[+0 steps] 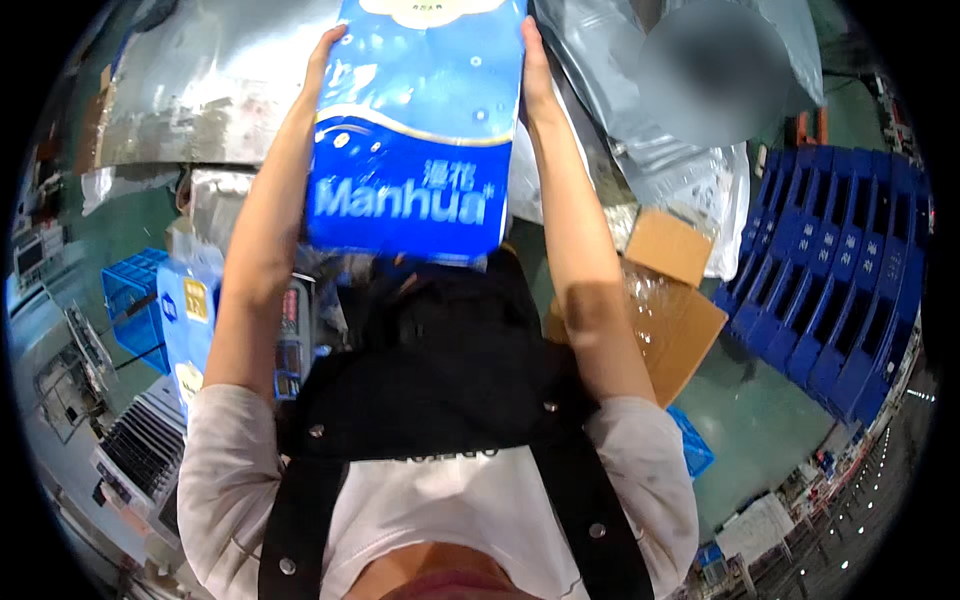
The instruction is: The person packages blue and yellow packs of tissue by placing them into gray plastic bags, sealing the bags, and setting them aside on a table.
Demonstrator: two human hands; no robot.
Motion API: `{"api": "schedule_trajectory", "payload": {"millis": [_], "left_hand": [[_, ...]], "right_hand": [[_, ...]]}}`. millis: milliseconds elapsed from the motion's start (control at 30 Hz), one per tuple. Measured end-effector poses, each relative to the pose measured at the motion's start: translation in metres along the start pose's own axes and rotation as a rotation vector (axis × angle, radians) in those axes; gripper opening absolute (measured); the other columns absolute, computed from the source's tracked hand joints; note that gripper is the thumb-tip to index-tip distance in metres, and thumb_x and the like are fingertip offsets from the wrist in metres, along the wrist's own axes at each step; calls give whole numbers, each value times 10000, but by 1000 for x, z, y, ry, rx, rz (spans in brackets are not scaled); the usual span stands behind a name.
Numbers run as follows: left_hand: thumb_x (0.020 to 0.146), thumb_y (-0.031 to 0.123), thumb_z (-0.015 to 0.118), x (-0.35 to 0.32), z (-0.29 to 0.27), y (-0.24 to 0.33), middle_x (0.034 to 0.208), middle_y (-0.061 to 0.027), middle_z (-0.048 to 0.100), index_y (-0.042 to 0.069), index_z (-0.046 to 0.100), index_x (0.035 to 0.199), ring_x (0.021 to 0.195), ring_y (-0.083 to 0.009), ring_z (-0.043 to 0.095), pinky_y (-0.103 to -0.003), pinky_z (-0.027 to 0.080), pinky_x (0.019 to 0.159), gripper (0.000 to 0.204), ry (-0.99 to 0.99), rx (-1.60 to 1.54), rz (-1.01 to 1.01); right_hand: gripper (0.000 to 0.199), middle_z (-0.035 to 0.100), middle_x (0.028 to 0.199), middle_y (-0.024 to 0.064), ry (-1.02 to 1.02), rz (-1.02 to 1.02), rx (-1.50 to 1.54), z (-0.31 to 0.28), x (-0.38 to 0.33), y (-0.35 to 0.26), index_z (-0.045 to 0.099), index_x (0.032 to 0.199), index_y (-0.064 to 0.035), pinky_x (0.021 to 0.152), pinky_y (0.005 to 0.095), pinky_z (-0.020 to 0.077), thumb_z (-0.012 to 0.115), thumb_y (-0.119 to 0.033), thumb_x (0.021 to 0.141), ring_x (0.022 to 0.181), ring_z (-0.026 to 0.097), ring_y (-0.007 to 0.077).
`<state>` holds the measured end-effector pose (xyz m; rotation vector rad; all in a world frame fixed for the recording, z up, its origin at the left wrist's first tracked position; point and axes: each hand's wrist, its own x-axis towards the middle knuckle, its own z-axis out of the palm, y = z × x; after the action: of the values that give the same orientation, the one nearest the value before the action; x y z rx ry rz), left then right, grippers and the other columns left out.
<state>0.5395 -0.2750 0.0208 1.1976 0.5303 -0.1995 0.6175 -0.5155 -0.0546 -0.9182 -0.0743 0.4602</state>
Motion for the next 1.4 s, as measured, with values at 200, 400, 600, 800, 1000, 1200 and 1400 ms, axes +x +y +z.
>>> {"api": "schedule_trajectory", "payload": {"millis": [200,400,600,800,1000,1200,1400], "left_hand": [[806,433,558,-27,35,-172,1021,-125,575,1,445,1187,858,-170,584,-247,458,764,587,229,632,208],[851,490,433,-93,45,-190,1005,-93,600,63,474,1170,847,-207,605,-341,499,748,535,286,-201,-361],[805,414,511,-127,70,-184,1051,-112,575,53,503,1120,936,-249,559,-383,449,820,479,323,-301,-392],[762,366,540,-131,30,-132,1039,-136,574,2,470,1150,930,-255,556,-394,442,820,537,269,-202,-344],[713,413,601,-160,-33,-180,1062,-92,561,56,481,1140,979,-233,520,-382,376,893,569,239,-153,-430],[723,240,635,-150,-58,-162,1128,-81,538,25,424,1202,1020,-202,522,-321,382,916,566,143,-268,-468],[750,147,637,-31,-96,-72,1188,-102,486,-37,337,1275,1090,-190,458,-298,347,939,632,212,229,-153]], "right_hand": [[741,301,1343,180,243,176,-464,-83,-111,57,168,1335,41,1018,326,237,517,-384,839,1231,302,247],[940,275,1339,238,170,302,-321,-80,-190,58,112,1338,67,1011,330,255,698,-285,693,1238,294,264],[783,432,1195,191,429,479,45,-65,-182,16,210,1298,19,896,359,397,669,-211,707,1067,469,260],[908,435,1184,209,46,637,-205,-42,-147,-36,119,1320,10,994,361,288,697,-203,653,1130,412,284],[751,128,1381,245,-422,472,-550,-38,-153,17,294,1318,-70,1048,505,133,680,-304,718,1283,136,373],[474,619,981,154,-947,655,-1090,-30,-24,-24,550,1091,-6,844,326,440,612,-360,783,934,578,237],[747,491,1155,204,240,-335,-1461,-126,217,-125,359,1256,0,794,347,436,719,-269,660,932,547,281]]}}
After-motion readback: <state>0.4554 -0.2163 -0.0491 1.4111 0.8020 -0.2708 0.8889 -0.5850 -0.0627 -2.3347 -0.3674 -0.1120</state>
